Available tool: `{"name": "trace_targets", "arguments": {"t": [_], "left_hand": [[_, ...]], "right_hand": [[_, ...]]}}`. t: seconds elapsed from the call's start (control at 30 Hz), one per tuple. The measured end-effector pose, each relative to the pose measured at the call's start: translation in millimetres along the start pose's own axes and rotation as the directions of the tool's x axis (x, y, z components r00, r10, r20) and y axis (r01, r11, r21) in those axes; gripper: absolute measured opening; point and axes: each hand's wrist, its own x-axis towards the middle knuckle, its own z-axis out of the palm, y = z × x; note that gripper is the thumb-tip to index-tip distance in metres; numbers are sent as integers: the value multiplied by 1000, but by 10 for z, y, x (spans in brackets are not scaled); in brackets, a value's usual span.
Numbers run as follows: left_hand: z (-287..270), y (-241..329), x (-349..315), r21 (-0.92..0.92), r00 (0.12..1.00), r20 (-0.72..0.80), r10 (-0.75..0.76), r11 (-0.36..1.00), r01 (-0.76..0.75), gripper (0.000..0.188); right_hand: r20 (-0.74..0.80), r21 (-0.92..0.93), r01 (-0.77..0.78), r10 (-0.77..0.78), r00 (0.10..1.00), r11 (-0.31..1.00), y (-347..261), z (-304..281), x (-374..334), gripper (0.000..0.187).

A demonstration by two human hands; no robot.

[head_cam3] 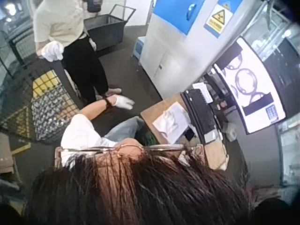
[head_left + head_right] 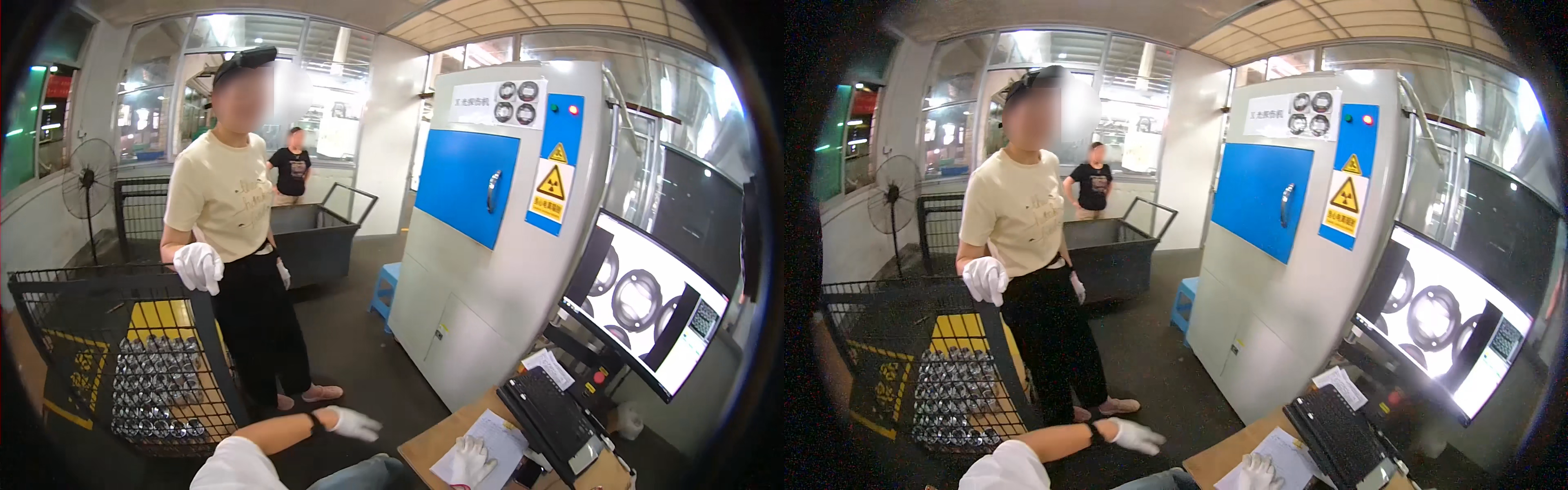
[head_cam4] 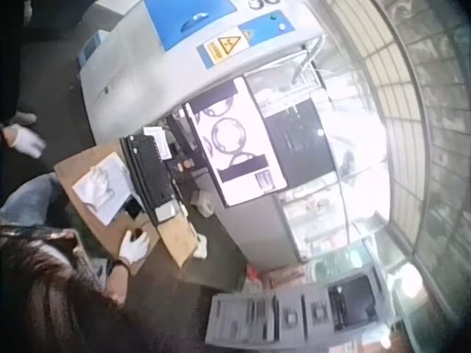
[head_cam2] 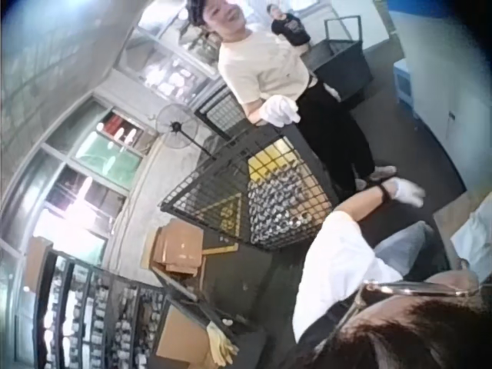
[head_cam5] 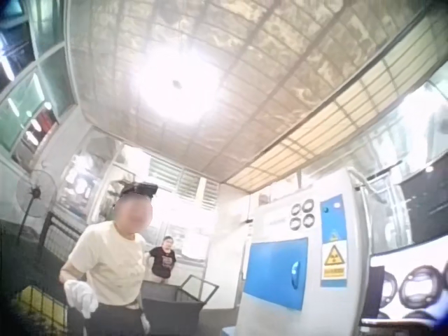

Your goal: The recorder uses an X-ray inspection machine to check a tray of metal cans and then sorts them into a finished product pile.

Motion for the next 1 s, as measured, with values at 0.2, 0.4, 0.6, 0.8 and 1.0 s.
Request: {"name": "trace_targets", "arguments": {"t": [0.2, 0.4, 0.6, 0.8, 1.0], "left_hand": [[1702, -925, -497, -119, 927, 347, -140, 974, 192, 81], [2876, -1379, -1318, -126, 752, 294, -590, 756, 643, 76], [2948, -1169, -1355, -301, 774, 165, -612, 716, 630, 71], [3181, -1093, -1147, -361, 736, 57, -675, 673, 645, 67], [3010, -1127, -868, -294, 782, 24, -623, 743, 601, 62]], "right_hand": [[-11, -6, -23, 23, 1000, 1000, 175, 184, -164, 67], [-22, 22, -30, 30, 999, 999, 339, 281, -415, 67], [-168, -193, 21, -54, 984, 981, 1012, 1182, -661, 67], [98, 143, -150, 137, 986, 978, -250, -160, 111, 71], [66, 179, -189, 180, 982, 966, -245, -246, 111, 68]]}}
